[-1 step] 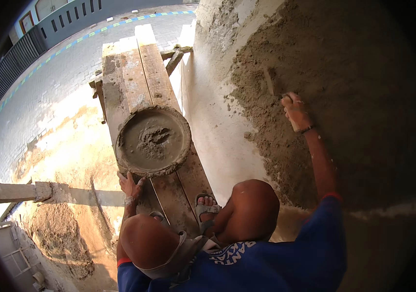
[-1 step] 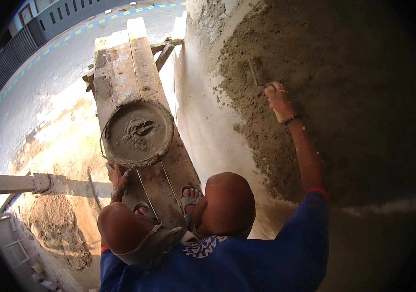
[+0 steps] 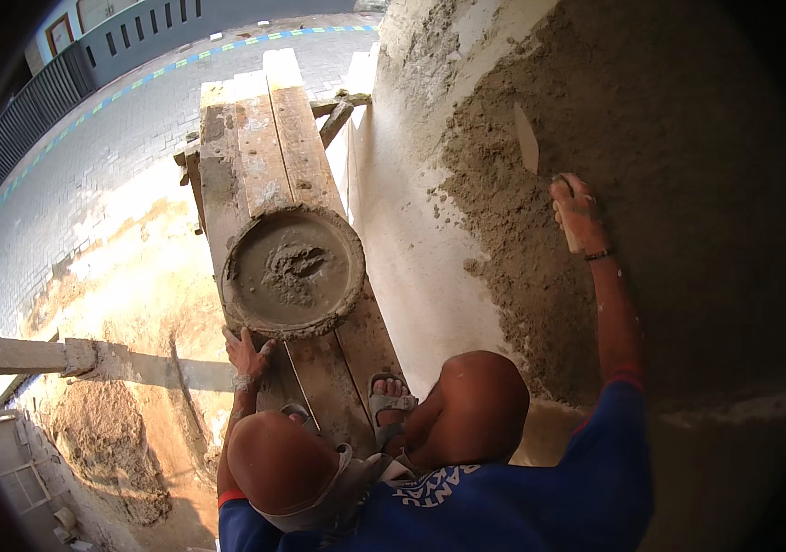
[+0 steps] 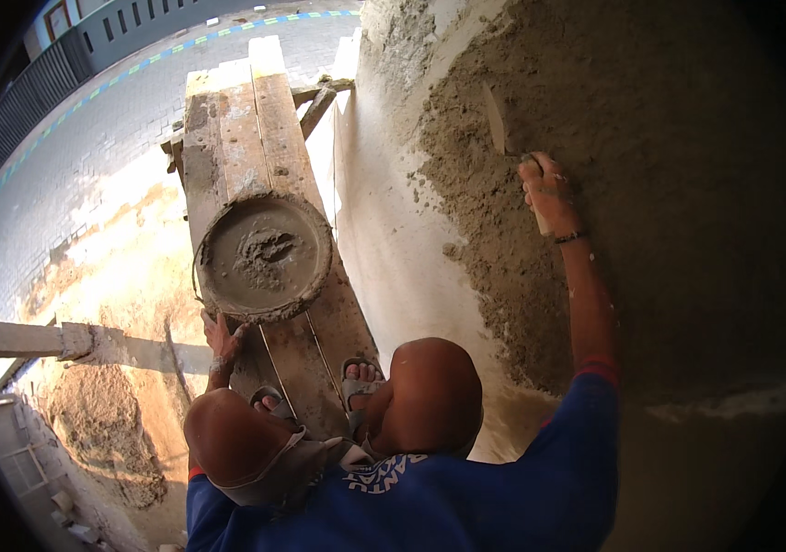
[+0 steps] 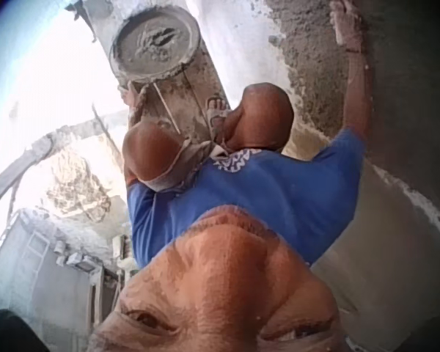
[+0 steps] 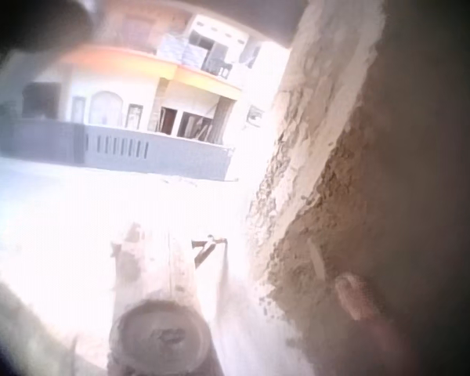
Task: The person applies plaster to a wall using a trowel. The person scoops wet plaster from a bucket onto the trowel and spreads it onto the wall surface repeatedly.
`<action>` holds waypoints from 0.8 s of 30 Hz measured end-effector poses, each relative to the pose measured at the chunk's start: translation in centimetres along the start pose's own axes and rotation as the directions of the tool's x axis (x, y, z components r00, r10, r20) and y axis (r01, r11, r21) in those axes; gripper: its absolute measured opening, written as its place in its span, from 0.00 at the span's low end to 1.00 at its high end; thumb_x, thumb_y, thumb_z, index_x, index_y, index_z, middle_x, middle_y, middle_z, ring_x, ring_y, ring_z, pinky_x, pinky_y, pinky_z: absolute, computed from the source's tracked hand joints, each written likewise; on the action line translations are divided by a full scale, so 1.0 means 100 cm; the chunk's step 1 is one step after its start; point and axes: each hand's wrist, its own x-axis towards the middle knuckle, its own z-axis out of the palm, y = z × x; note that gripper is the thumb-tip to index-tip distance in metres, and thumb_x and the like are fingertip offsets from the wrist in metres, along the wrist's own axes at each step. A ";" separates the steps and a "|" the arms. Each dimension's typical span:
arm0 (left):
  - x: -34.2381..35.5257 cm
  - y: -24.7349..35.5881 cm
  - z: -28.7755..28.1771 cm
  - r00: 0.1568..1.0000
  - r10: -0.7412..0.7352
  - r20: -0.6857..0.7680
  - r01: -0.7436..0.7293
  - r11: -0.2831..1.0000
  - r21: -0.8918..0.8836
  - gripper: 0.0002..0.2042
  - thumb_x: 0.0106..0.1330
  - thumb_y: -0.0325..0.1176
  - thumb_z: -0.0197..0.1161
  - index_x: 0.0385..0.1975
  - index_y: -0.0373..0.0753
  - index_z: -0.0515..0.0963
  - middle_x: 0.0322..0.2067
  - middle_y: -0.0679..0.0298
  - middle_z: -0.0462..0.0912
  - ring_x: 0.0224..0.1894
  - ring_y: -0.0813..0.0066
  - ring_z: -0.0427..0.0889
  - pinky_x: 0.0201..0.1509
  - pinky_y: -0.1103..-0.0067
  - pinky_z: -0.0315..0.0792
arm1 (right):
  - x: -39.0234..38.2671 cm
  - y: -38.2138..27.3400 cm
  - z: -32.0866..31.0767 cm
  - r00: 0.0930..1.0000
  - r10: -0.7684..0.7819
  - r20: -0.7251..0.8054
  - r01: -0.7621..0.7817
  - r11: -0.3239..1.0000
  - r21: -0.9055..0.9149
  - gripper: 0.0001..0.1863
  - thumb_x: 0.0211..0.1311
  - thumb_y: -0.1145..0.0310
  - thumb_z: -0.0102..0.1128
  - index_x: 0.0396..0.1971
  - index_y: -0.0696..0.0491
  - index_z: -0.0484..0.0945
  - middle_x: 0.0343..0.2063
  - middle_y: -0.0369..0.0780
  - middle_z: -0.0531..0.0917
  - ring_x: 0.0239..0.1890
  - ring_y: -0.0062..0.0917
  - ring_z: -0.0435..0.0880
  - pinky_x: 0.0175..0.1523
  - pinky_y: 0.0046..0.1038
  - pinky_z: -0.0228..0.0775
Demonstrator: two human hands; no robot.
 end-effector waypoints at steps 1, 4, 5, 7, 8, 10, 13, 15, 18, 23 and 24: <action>-0.004 0.002 0.000 0.999 -0.022 0.025 0.021 1.000 0.007 0.40 0.53 0.61 0.68 0.59 0.40 0.66 0.69 0.32 0.40 0.63 0.28 0.57 0.63 0.49 0.57 | 0.011 0.000 -0.008 0.992 -0.128 -0.017 0.128 0.992 -0.002 0.29 0.68 0.54 0.55 0.60 0.60 0.67 0.27 0.35 0.74 0.29 0.17 0.72 0.35 0.25 0.71; 0.000 0.009 -0.001 0.994 -0.062 0.091 0.060 0.998 0.030 0.40 0.53 0.61 0.68 0.59 0.41 0.66 0.69 0.31 0.38 0.63 0.27 0.54 0.63 0.47 0.55 | 0.010 0.000 -0.005 0.949 -0.312 0.047 0.315 0.936 -0.156 0.27 0.67 0.54 0.56 0.56 0.58 0.71 0.29 0.36 0.77 0.27 0.17 0.73 0.34 0.26 0.71; -0.002 0.010 -0.004 0.993 -0.085 0.087 0.081 0.996 0.038 0.40 0.53 0.61 0.68 0.60 0.41 0.65 0.69 0.31 0.38 0.64 0.27 0.53 0.63 0.47 0.55 | 0.003 -0.004 0.009 0.877 -0.456 0.151 0.477 0.863 -0.164 0.25 0.66 0.54 0.57 0.55 0.58 0.73 0.28 0.36 0.77 0.24 0.15 0.72 0.32 0.25 0.71; -0.002 0.014 -0.007 0.996 -0.068 0.065 0.066 0.997 0.029 0.40 0.52 0.61 0.69 0.61 0.42 0.65 0.69 0.31 0.38 0.64 0.28 0.54 0.63 0.47 0.55 | -0.011 -0.018 0.056 0.676 -0.670 0.306 0.735 0.646 -0.206 0.23 0.64 0.60 0.58 0.55 0.55 0.74 0.32 0.40 0.79 0.27 0.22 0.77 0.36 0.28 0.74; -0.004 0.015 -0.008 0.997 -0.054 0.050 0.053 0.998 0.023 0.40 0.52 0.61 0.69 0.61 0.43 0.65 0.69 0.31 0.38 0.63 0.28 0.54 0.64 0.48 0.54 | -0.019 -0.026 0.078 0.492 -0.784 0.379 0.870 0.427 -0.246 0.22 0.62 0.62 0.58 0.55 0.54 0.74 0.32 0.42 0.79 0.28 0.25 0.78 0.36 0.29 0.75; -0.004 0.018 -0.011 0.996 -0.067 0.056 0.064 0.997 0.043 0.40 0.53 0.60 0.69 0.61 0.44 0.65 0.69 0.31 0.38 0.63 0.29 0.54 0.64 0.49 0.55 | -0.034 -0.042 0.122 0.425 -0.766 0.482 0.903 0.322 -0.283 0.21 0.60 0.64 0.59 0.54 0.52 0.75 0.33 0.44 0.79 0.30 0.31 0.80 0.37 0.33 0.76; -0.004 0.022 -0.017 0.991 -0.088 0.101 0.083 0.995 0.056 0.40 0.53 0.60 0.69 0.62 0.45 0.65 0.69 0.31 0.37 0.63 0.30 0.55 0.64 0.50 0.55 | -0.043 -0.069 0.178 0.418 -0.681 0.601 0.893 0.186 -0.410 0.19 0.58 0.64 0.60 0.50 0.51 0.76 0.32 0.45 0.79 0.35 0.35 0.81 0.39 0.37 0.77; -0.004 0.023 -0.020 0.987 -0.096 0.132 0.089 0.994 0.062 0.39 0.53 0.59 0.69 0.62 0.46 0.65 0.69 0.32 0.36 0.64 0.31 0.54 0.64 0.51 0.55 | -0.041 -0.083 0.210 0.426 -0.633 0.647 0.891 0.167 -0.423 0.17 0.57 0.64 0.59 0.47 0.50 0.77 0.32 0.45 0.79 0.37 0.37 0.81 0.40 0.39 0.77; -0.004 0.024 -0.021 0.988 -0.095 0.120 0.096 0.995 -0.005 0.39 0.53 0.59 0.69 0.61 0.46 0.65 0.69 0.32 0.35 0.65 0.31 0.52 0.66 0.52 0.54 | -0.035 -0.083 0.257 0.383 -0.589 0.711 0.923 0.263 -0.279 0.16 0.57 0.64 0.58 0.45 0.51 0.77 0.33 0.45 0.80 0.40 0.39 0.81 0.44 0.40 0.77; -0.002 0.021 -0.016 0.985 -0.110 0.135 0.113 0.994 -0.009 0.39 0.51 0.60 0.70 0.60 0.46 0.66 0.69 0.32 0.34 0.66 0.31 0.49 0.66 0.50 0.51 | -0.031 -0.048 0.292 0.357 -0.628 0.691 0.875 0.485 -0.012 0.18 0.56 0.62 0.57 0.44 0.54 0.77 0.39 0.45 0.84 0.44 0.43 0.82 0.46 0.39 0.78; -0.002 0.021 -0.015 0.983 -0.119 0.137 0.120 0.993 -0.002 0.40 0.51 0.60 0.70 0.60 0.45 0.66 0.69 0.32 0.33 0.66 0.30 0.49 0.66 0.49 0.51 | -0.031 -0.040 0.288 0.351 -0.668 0.656 0.886 0.464 -0.001 0.22 0.57 0.60 0.56 0.49 0.53 0.75 0.40 0.48 0.84 0.43 0.45 0.82 0.45 0.40 0.78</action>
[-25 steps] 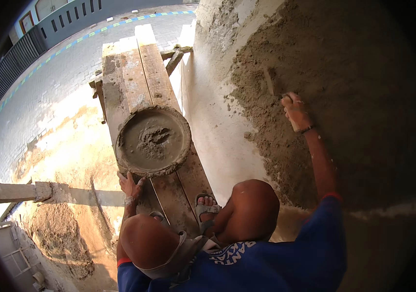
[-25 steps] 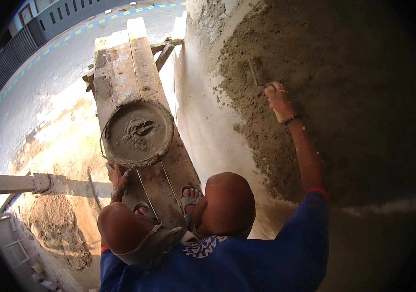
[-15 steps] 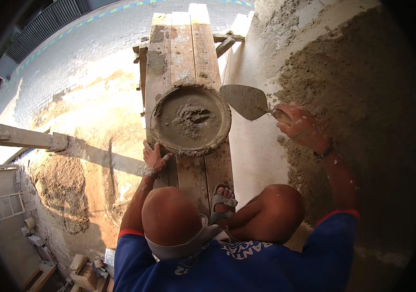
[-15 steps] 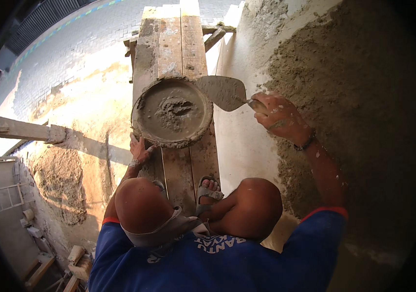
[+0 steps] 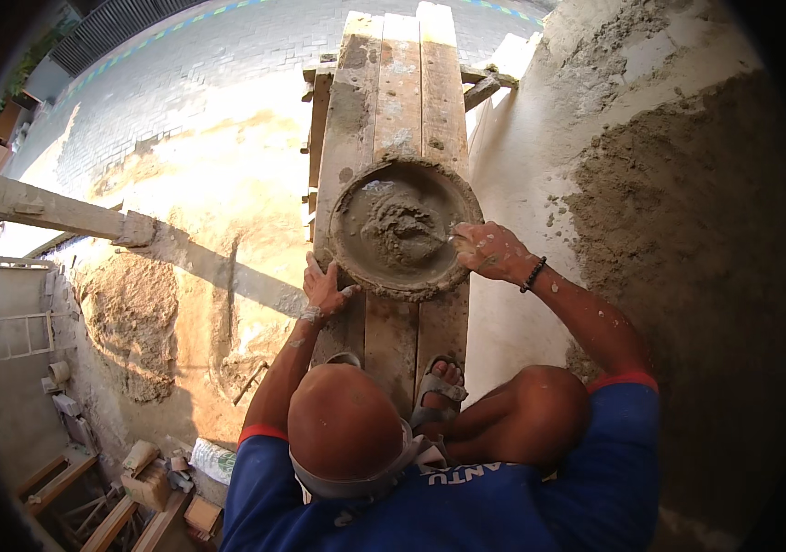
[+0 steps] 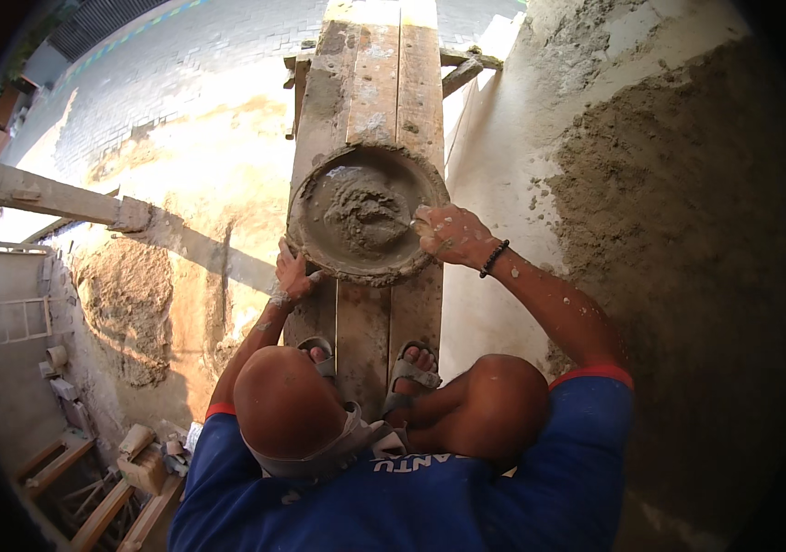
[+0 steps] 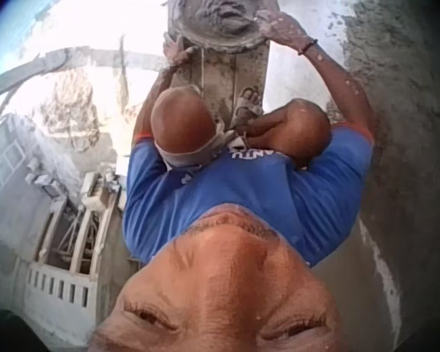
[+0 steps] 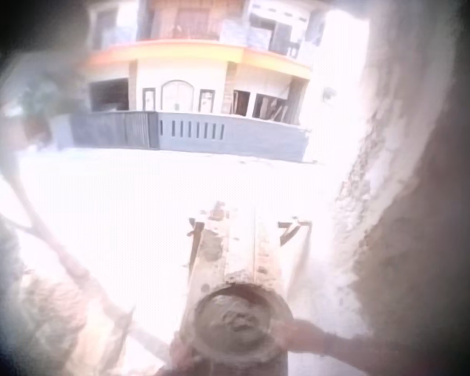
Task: The person applies plaster to a wall using a trowel. The person scoops wet plaster from a bucket onto the trowel and spreads it onto the wall surface repeatedly.
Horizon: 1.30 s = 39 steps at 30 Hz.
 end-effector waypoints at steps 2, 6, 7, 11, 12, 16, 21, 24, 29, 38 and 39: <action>0.000 -0.001 0.000 1.000 -0.005 0.009 0.005 1.000 -0.006 0.40 0.51 0.60 0.70 0.60 0.46 0.66 0.69 0.33 0.33 0.66 0.30 0.48 0.66 0.48 0.50 | -0.019 0.005 0.000 0.992 0.099 0.075 -0.106 0.990 0.094 0.22 0.57 0.59 0.56 0.49 0.55 0.75 0.38 0.49 0.84 0.40 0.46 0.83 0.44 0.40 0.77; 0.001 0.000 -0.003 0.998 -0.023 0.051 0.026 0.999 -0.041 0.39 0.52 0.60 0.70 0.61 0.47 0.65 0.70 0.33 0.31 0.67 0.29 0.46 0.66 0.47 0.50 | -0.046 0.000 0.005 0.988 0.145 -0.044 -0.140 0.983 0.115 0.20 0.57 0.61 0.57 0.47 0.56 0.75 0.33 0.51 0.83 0.33 0.47 0.83 0.40 0.41 0.76; 0.000 0.000 -0.004 0.996 -0.047 0.069 0.049 0.999 -0.024 0.39 0.52 0.60 0.70 0.61 0.48 0.65 0.70 0.34 0.31 0.67 0.29 0.46 0.66 0.47 0.49 | -0.049 -0.002 0.008 0.984 0.132 -0.117 -0.112 0.980 0.165 0.19 0.58 0.61 0.57 0.46 0.56 0.75 0.32 0.51 0.83 0.33 0.47 0.83 0.40 0.41 0.76; 0.001 -0.006 0.000 0.996 -0.037 0.083 0.040 0.998 -0.042 0.42 0.52 0.58 0.71 0.66 0.53 0.61 0.70 0.35 0.28 0.68 0.29 0.44 0.67 0.46 0.47 | -0.047 -0.009 0.014 0.977 0.197 -0.084 -0.173 0.957 0.235 0.19 0.59 0.62 0.57 0.45 0.58 0.75 0.29 0.50 0.82 0.33 0.47 0.83 0.39 0.42 0.76; 0.001 -0.010 0.003 0.995 -0.040 0.090 0.044 0.998 -0.050 0.42 0.52 0.57 0.71 0.67 0.54 0.59 0.70 0.35 0.28 0.68 0.29 0.43 0.67 0.46 0.47 | -0.046 -0.011 0.013 0.975 0.219 -0.028 -0.206 0.947 0.245 0.19 0.59 0.62 0.57 0.46 0.59 0.74 0.29 0.50 0.82 0.34 0.47 0.83 0.39 0.41 0.76; 0.000 -0.031 0.016 0.996 -0.032 0.089 0.035 0.999 -0.030 0.44 0.51 0.50 0.72 0.69 0.57 0.56 0.71 0.38 0.25 0.69 0.29 0.41 0.68 0.46 0.46 | -0.048 -0.020 -0.017 0.986 0.155 -0.063 -0.129 0.944 0.303 0.23 0.58 0.61 0.59 0.49 0.60 0.71 0.26 0.49 0.82 0.34 0.45 0.84 0.40 0.39 0.77; 0.000 -0.044 0.020 0.980 -0.092 0.176 0.102 0.994 -0.048 0.44 0.51 0.45 0.71 0.70 0.52 0.56 0.71 0.39 0.25 0.69 0.29 0.41 0.69 0.47 0.46 | -0.056 -0.024 -0.097 0.941 0.331 -0.063 -0.260 0.833 0.489 0.27 0.50 0.62 0.71 0.47 0.55 0.70 0.24 0.41 0.77 0.27 0.30 0.78 0.37 0.35 0.72; 0.001 -0.040 0.016 0.969 -0.124 0.213 0.131 0.991 -0.021 0.44 0.51 0.43 0.70 0.70 0.47 0.56 0.71 0.38 0.26 0.69 0.29 0.43 0.69 0.48 0.47 | -0.068 -0.004 -0.133 0.945 0.324 0.032 -0.266 0.711 0.651 0.22 0.54 0.64 0.68 0.45 0.58 0.72 0.24 0.34 0.75 0.24 0.17 0.76 0.29 0.24 0.71; 0.012 -0.040 0.018 0.949 -0.187 0.254 0.160 0.979 0.124 0.45 0.52 0.41 0.68 0.71 0.42 0.52 0.70 0.35 0.30 0.67 0.30 0.47 0.69 0.50 0.48 | -0.086 0.074 -0.122 0.864 0.482 0.145 -0.370 0.412 0.833 0.20 0.61 0.59 0.63 0.45 0.59 0.76 0.26 0.38 0.79 0.22 0.17 0.78 0.25 0.22 0.73; 0.008 -0.053 0.029 0.979 -0.097 0.177 0.090 0.995 0.051 0.46 0.53 0.42 0.66 0.72 0.46 0.48 0.67 0.27 0.41 0.66 0.31 0.48 0.68 0.50 0.46 | -0.148 0.167 -0.217 0.445 0.802 -0.397 -0.675 0.592 0.440 0.24 0.66 0.57 0.58 0.53 0.58 0.71 0.30 0.40 0.78 0.27 0.23 0.78 0.31 0.31 0.75; 0.008 -0.050 0.027 0.971 -0.117 0.211 0.098 0.990 0.098 0.46 0.53 0.43 0.66 0.72 0.46 0.49 0.66 0.27 0.41 0.66 0.31 0.48 0.68 0.50 0.46 | -0.157 0.163 -0.212 0.435 0.802 -0.410 -0.719 0.583 0.378 0.24 0.66 0.58 0.58 0.54 0.59 0.71 0.30 0.40 0.77 0.27 0.23 0.78 0.31 0.30 0.75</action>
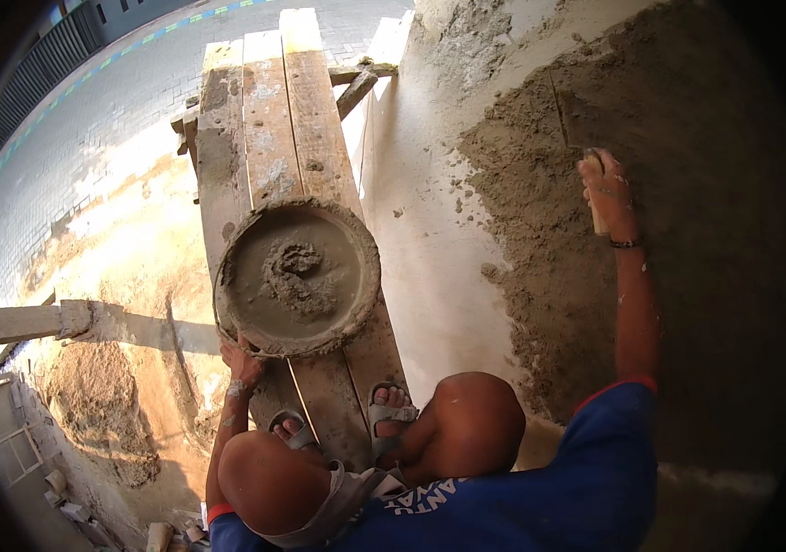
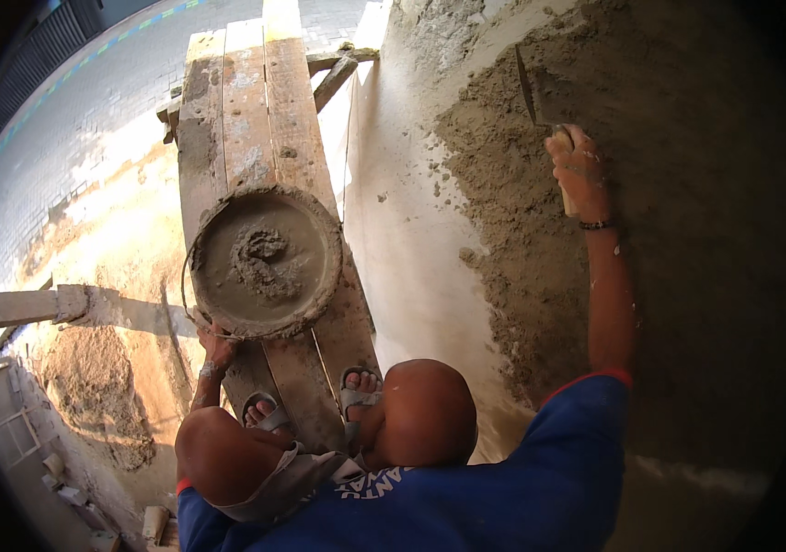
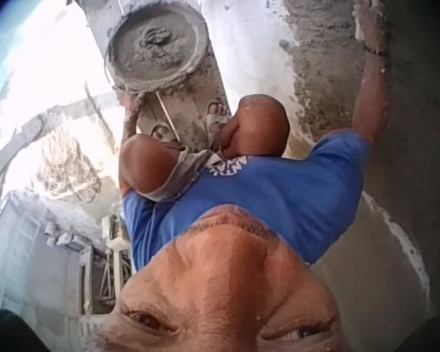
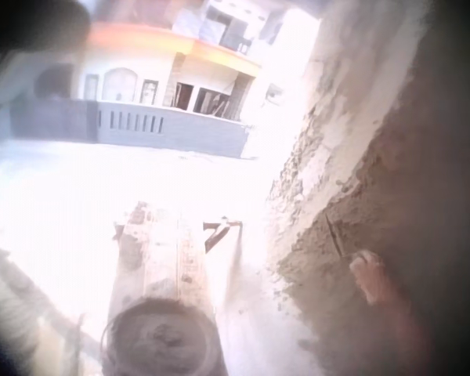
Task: The person applies plaster to a wall using a trowel. The person scoops wet plaster from a bucket onto the trowel and spreads it onto the wall surface repeatedly.
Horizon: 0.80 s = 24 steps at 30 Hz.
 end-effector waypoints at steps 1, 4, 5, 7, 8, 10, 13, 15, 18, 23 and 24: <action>-0.002 0.002 -0.003 1.000 -0.001 -0.005 0.001 0.997 -0.076 0.45 0.53 0.43 0.65 0.72 0.47 0.49 0.66 0.25 0.40 0.67 0.31 0.46 0.69 0.49 0.43 | -0.008 0.005 0.008 0.994 -0.054 0.097 0.049 0.998 0.046 0.25 0.66 0.60 0.58 0.57 0.59 0.69 0.30 0.40 0.77 0.26 0.21 0.78 0.30 0.28 0.75; -0.006 0.008 -0.009 0.999 -0.033 -0.010 0.032 0.996 -0.086 0.46 0.52 0.43 0.65 0.72 0.48 0.49 0.66 0.26 0.39 0.67 0.30 0.45 0.69 0.49 0.42 | -0.028 0.021 0.080 0.937 -0.037 0.348 -0.079 0.946 0.314 0.28 0.64 0.63 0.59 0.61 0.57 0.65 0.34 0.42 0.78 0.24 0.22 0.78 0.29 0.28 0.74; -0.008 0.008 -0.009 0.999 -0.026 -0.027 0.024 0.997 -0.074 0.46 0.51 0.42 0.65 0.72 0.48 0.50 0.66 0.26 0.40 0.67 0.30 0.45 0.69 0.49 0.42 | -0.029 0.027 0.113 0.902 0.011 0.433 -0.155 0.941 0.300 0.31 0.63 0.60 0.61 0.62 0.58 0.63 0.31 0.40 0.78 0.23 0.20 0.77 0.27 0.27 0.73; -0.008 0.007 -0.008 0.999 -0.010 -0.053 0.006 0.996 -0.083 0.46 0.51 0.40 0.65 0.72 0.46 0.50 0.66 0.27 0.40 0.67 0.30 0.45 0.69 0.50 0.43 | -0.018 0.038 0.185 0.882 0.135 0.451 -0.166 0.986 0.030 0.24 0.63 0.64 0.59 0.58 0.54 0.68 0.36 0.42 0.79 0.23 0.28 0.79 0.33 0.35 0.76; -0.006 0.006 -0.007 0.998 -0.020 -0.055 0.016 0.997 -0.072 0.45 0.50 0.39 0.65 0.72 0.46 0.51 0.66 0.27 0.40 0.67 0.31 0.46 0.69 0.50 0.43 | -0.006 0.045 0.214 0.853 0.243 0.462 -0.240 0.968 -0.067 0.24 0.62 0.64 0.59 0.57 0.53 0.69 0.36 0.42 0.80 0.24 0.29 0.79 0.33 0.35 0.75; -0.004 0.002 -0.002 0.998 -0.045 -0.034 0.042 0.997 -0.066 0.45 0.50 0.38 0.65 0.72 0.45 0.51 0.66 0.27 0.39 0.67 0.31 0.46 0.69 0.50 0.43 | 0.018 0.059 0.264 0.812 0.374 0.448 -0.305 0.926 -0.221 0.21 0.60 0.66 0.60 0.52 0.54 0.71 0.34 0.42 0.80 0.24 0.30 0.79 0.34 0.35 0.75; 0.001 -0.005 0.002 0.999 -0.042 -0.020 0.040 0.996 -0.078 0.46 0.49 0.38 0.65 0.71 0.44 0.51 0.66 0.27 0.39 0.66 0.31 0.47 0.68 0.49 0.44 | 0.054 0.080 0.288 0.924 0.318 0.214 -0.255 0.926 -0.278 0.13 0.56 0.71 0.62 0.40 0.58 0.77 0.29 0.42 0.80 0.25 0.28 0.79 0.32 0.34 0.73; 0.003 -0.007 0.004 0.999 -0.021 -0.029 0.019 0.999 -0.047 0.46 0.49 0.39 0.66 0.71 0.44 0.52 0.67 0.28 0.39 0.66 0.31 0.47 0.68 0.49 0.45 | 0.069 0.089 0.273 0.841 0.452 0.298 -0.427 0.892 -0.147 0.28 0.63 0.66 0.57 0.60 0.55 0.60 0.41 0.45 0.80 0.29 0.31 0.81 0.37 0.39 0.76; 0.005 -0.006 0.003 0.999 -0.010 -0.043 0.010 1.000 0.004 0.46 0.49 0.41 0.68 0.71 0.44 0.52 0.67 0.28 0.38 0.67 0.30 0.45 0.68 0.49 0.46 | 0.080 0.084 0.232 0.894 0.390 0.219 -0.351 0.916 -0.194 0.29 0.66 0.60 0.54 0.63 0.56 0.61 0.45 0.45 0.79 0.35 0.31 0.82 0.39 0.38 0.77; 0.005 -0.002 -0.001 0.997 -0.074 0.020 0.074 0.997 -0.012 0.47 0.49 0.41 0.71 0.71 0.46 0.53 0.69 0.33 0.32 0.68 0.29 0.45 0.70 0.50 0.47 | 0.086 0.050 0.170 0.846 0.465 0.261 -0.368 0.863 -0.347 0.30 0.67 0.54 0.55 0.63 0.55 0.61 0.50 0.45 0.77 0.46 0.32 0.81 0.46 0.38 0.78; 0.005 -0.001 -0.001 0.999 -0.046 0.007 0.047 0.999 -0.028 0.46 0.50 0.41 0.71 0.71 0.47 0.53 0.70 0.35 0.31 0.68 0.29 0.45 0.69 0.50 0.48 | 0.085 0.048 0.160 0.873 0.434 0.223 -0.374 0.889 -0.265 0.31 0.67 0.54 0.55 0.64 0.54 0.59 0.50 0.45 0.77 0.46 0.33 0.81 0.46 0.39 0.78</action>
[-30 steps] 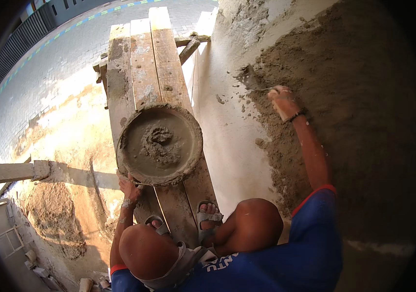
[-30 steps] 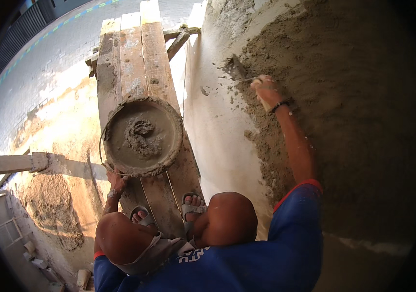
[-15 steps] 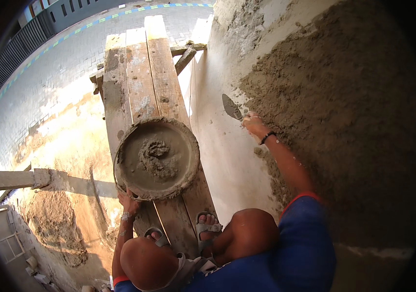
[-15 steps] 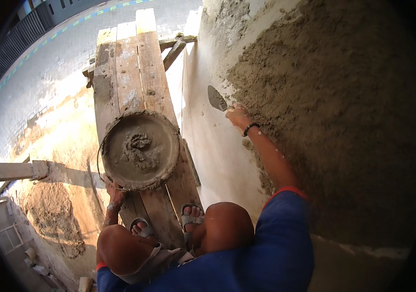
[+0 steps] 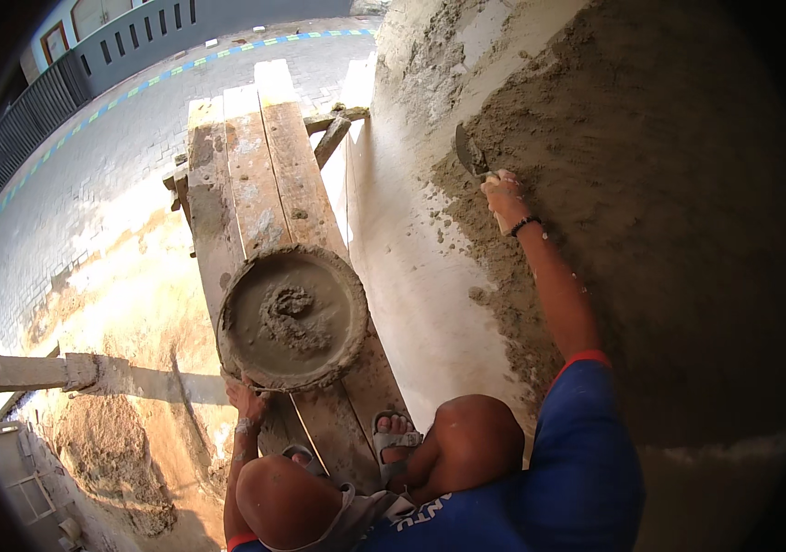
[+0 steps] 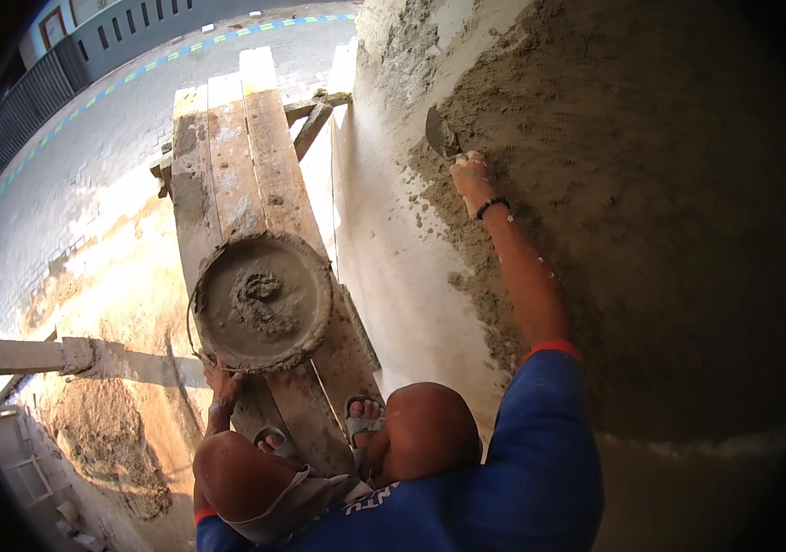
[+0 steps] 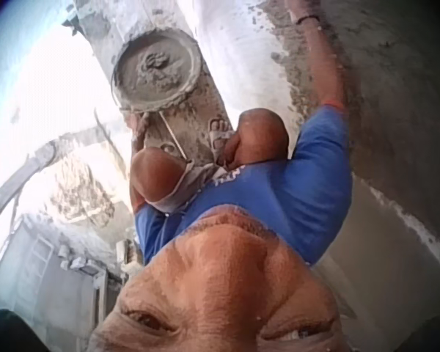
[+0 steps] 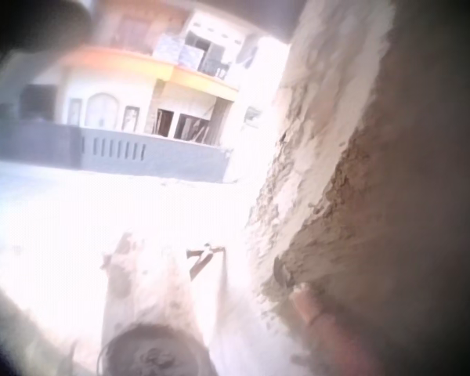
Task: The person applies plaster to a wall using a trowel. The person scoops wet plaster from a bucket onto the trowel and spreads it onto the wall surface repeatedly.
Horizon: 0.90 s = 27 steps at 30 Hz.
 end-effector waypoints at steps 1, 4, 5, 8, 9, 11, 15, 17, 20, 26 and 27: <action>0.000 0.001 0.000 1.000 0.011 -0.017 -0.011 1.000 -0.001 0.46 0.51 0.41 0.71 0.71 0.48 0.53 0.70 0.37 0.30 0.68 0.30 0.46 0.69 0.50 0.48 | -0.004 0.003 -0.010 0.998 -0.026 -0.052 0.030 0.996 0.080 0.33 0.67 0.54 0.55 0.65 0.53 0.57 0.51 0.44 0.77 0.46 0.33 0.81 0.47 0.40 0.78; -0.001 0.004 -0.001 0.991 0.084 -0.107 -0.087 0.996 -0.024 0.43 0.53 0.42 0.72 0.70 0.50 0.55 0.72 0.42 0.29 0.69 0.32 0.46 0.68 0.49 0.51 | -0.017 0.008 -0.036 0.969 -0.060 -0.238 0.087 0.991 0.102 0.33 0.65 0.55 0.60 0.65 0.52 0.59 0.42 0.43 0.79 0.33 0.29 0.82 0.35 0.33 0.79; -0.001 0.006 -0.002 0.995 0.048 -0.090 -0.050 0.999 -0.019 0.43 0.54 0.43 0.72 0.70 0.50 0.56 0.72 0.43 0.29 0.69 0.32 0.46 0.68 0.49 0.52 | -0.023 0.011 -0.047 0.975 -0.058 -0.214 0.081 0.992 0.097 0.33 0.64 0.55 0.61 0.65 0.53 0.60 0.39 0.42 0.79 0.30 0.28 0.82 0.31 0.31 0.79; -0.005 0.016 -0.009 0.997 0.032 -0.070 -0.036 0.998 -0.051 0.43 0.53 0.49 0.72 0.69 0.51 0.57 0.72 0.43 0.29 0.69 0.32 0.45 0.68 0.49 0.51 | -0.048 0.017 -0.081 0.988 0.001 -0.153 0.032 0.976 0.216 0.34 0.64 0.55 0.61 0.65 0.54 0.60 0.35 0.43 0.80 0.26 0.28 0.82 0.28 0.29 0.78; -0.007 0.020 -0.013 0.994 0.067 -0.087 -0.072 0.996 -0.053 0.44 0.53 0.50 0.72 0.69 0.51 0.56 0.72 0.42 0.29 0.69 0.32 0.45 0.68 0.49 0.51 | -0.061 0.022 -0.092 0.981 -0.080 -0.176 0.125 0.956 0.265 0.33 0.64 0.56 0.60 0.64 0.54 0.62 0.36 0.44 0.79 0.29 0.29 0.82 0.31 0.30 0.78; -0.013 0.028 -0.021 0.987 0.107 -0.121 -0.112 0.993 -0.040 0.45 0.52 0.53 0.72 0.69 0.50 0.56 0.71 0.41 0.30 0.69 0.32 0.45 0.68 0.48 0.51 | -0.094 0.039 -0.108 0.931 -0.217 -0.293 0.304 0.906 0.294 0.30 0.64 0.57 0.60 0.61 0.55 0.64 0.38 0.45 0.79 0.33 0.31 0.82 0.35 0.33 0.77; -0.018 0.037 -0.030 0.988 0.109 -0.105 -0.118 0.989 -0.083 0.47 0.50 0.58 0.71 0.69 0.50 0.56 0.71 0.38 0.31 0.68 0.30 0.47 0.68 0.48 0.51 | -0.157 0.049 -0.135 0.694 -0.503 -0.515 0.519 0.845 -0.127 0.27 0.61 0.62 0.60 0.57 0.56 0.66 0.45 0.49 0.78 0.47 0.41 0.79 0.49 0.40 0.74; -0.017 0.035 -0.029 0.979 0.139 -0.149 -0.152 0.985 -0.084 0.47 0.49 0.60 0.71 0.69 0.49 0.57 0.70 0.36 0.31 0.67 0.29 0.49 0.67 0.49 0.52 | -0.196 0.042 -0.149 0.653 -0.544 -0.527 0.557 0.816 -0.153 0.26 0.60 0.64 0.61 0.56 0.57 0.68 0.45 0.49 0.78 0.47 0.40 0.79 0.49 0.38 0.74; -0.012 0.028 -0.024 0.958 0.196 -0.209 -0.214 0.974 -0.068 0.48 0.48 0.61 0.71 0.68 0.48 0.58 0.70 0.36 0.34 0.66 0.28 0.53 0.67 0.51 0.54 | -0.259 0.011 -0.172 0.601 -0.669 -0.437 0.742 0.670 -0.004 0.24 0.59 0.66 0.62 0.54 0.58 0.70 0.43 0.49 0.79 0.46 0.35 0.80 0.48 0.35 0.75; -0.004 0.023 -0.015 0.959 0.168 -0.227 -0.174 0.985 -0.010 0.46 0.47 0.62 0.71 0.65 0.45 0.62 0.69 0.34 0.38 0.65 0.29 0.54 0.66 0.53 0.56 | -0.324 -0.037 -0.176 0.353 -0.904 -0.241 0.907 0.267 0.327 0.22 0.62 0.66 0.62 0.53 0.60 0.72 0.28 0.39 0.80 0.27 0.18 0.78 0.33 0.26 0.73; -0.004 0.023 -0.015 0.950 0.190 -0.247 -0.203 0.979 -0.029 0.46 0.48 0.62 0.71 0.64 0.45 0.62 0.69 0.34 0.38 0.65 0.29 0.54 0.66 0.52 0.56 | -0.321 -0.034 -0.171 0.394 -0.895 -0.210 0.840 0.258 0.478 0.22 0.63 0.66 0.62 0.53 0.60 0.72 0.28 0.39 0.81 0.26 0.18 0.78 0.32 0.25 0.74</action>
